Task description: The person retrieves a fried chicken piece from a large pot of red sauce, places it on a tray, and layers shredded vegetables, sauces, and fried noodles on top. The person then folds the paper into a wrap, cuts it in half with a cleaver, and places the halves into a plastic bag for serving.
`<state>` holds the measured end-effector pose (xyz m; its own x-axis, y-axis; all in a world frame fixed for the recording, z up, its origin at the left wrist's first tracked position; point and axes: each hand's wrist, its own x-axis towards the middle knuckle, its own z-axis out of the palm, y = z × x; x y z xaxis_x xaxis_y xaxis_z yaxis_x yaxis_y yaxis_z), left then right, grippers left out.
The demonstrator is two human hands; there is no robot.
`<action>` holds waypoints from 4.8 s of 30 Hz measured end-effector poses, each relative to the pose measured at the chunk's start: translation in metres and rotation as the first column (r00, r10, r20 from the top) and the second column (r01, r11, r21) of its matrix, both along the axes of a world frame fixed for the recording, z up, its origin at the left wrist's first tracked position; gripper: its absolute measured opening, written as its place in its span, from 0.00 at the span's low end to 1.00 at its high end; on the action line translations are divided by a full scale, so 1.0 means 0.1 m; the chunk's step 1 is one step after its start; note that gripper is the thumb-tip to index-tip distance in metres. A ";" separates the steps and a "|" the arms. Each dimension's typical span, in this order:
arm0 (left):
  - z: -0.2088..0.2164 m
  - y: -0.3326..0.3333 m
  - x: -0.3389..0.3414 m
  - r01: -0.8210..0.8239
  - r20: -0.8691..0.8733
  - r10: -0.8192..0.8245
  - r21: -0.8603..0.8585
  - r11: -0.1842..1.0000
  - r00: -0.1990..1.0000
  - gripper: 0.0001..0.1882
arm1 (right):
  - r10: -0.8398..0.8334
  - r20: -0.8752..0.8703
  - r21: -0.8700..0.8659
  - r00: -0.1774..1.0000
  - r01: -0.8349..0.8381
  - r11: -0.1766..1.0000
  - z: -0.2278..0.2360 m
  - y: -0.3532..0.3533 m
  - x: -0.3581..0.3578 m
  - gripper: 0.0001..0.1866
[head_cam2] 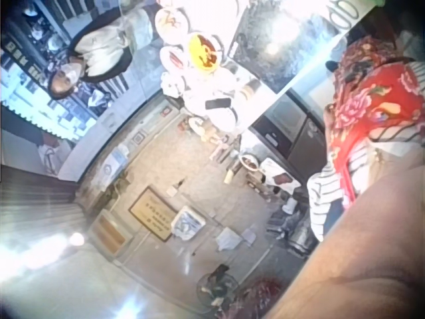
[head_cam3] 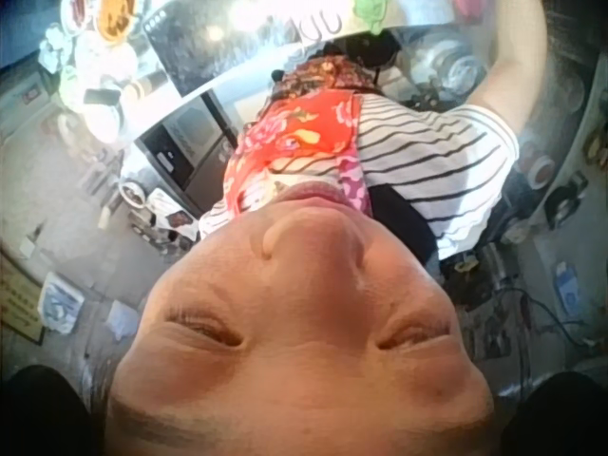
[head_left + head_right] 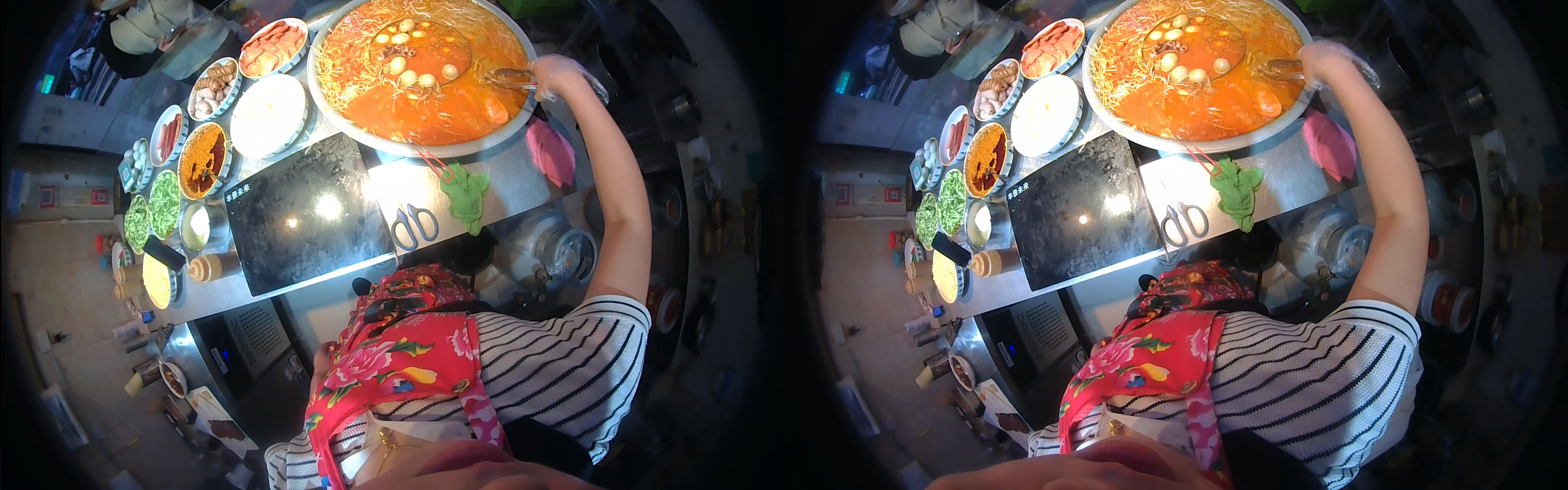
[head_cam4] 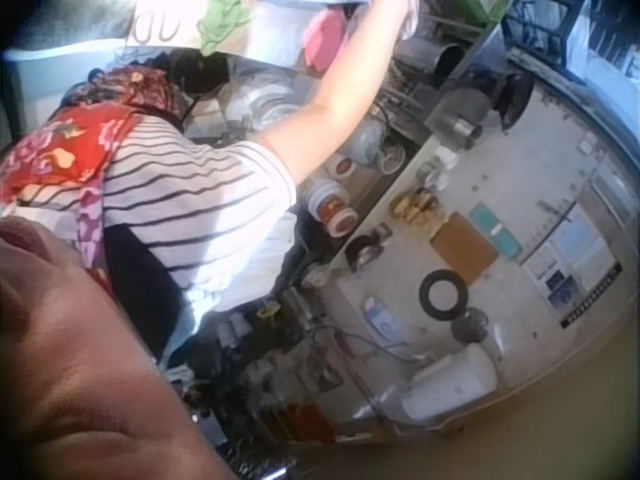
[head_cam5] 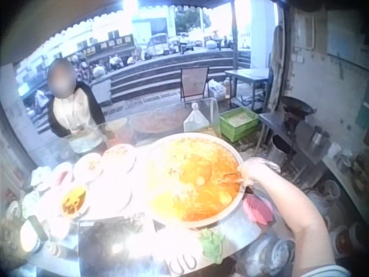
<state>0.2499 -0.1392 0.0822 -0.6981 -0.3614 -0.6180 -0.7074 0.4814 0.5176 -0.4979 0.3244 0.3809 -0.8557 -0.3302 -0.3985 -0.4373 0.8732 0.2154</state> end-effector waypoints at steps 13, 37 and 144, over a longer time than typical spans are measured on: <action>-0.11 0.09 0.30 0.058 -0.013 -0.058 0.021 0.998 0.998 0.30 | -0.326 0.791 -0.182 0.518 0.707 0.684 -0.23 0.42 -0.09 0.06; -0.36 0.03 0.36 -0.082 0.106 0.078 0.040 0.996 0.991 0.32 | -0.172 -0.148 -0.386 0.974 0.103 0.917 0.06 -0.14 0.92 0.24; 0.04 0.17 1.13 -0.798 0.376 0.707 0.352 0.489 0.599 0.17 | -0.191 0.619 -0.397 0.762 0.513 0.761 -0.27 -4.73 -0.69 0.24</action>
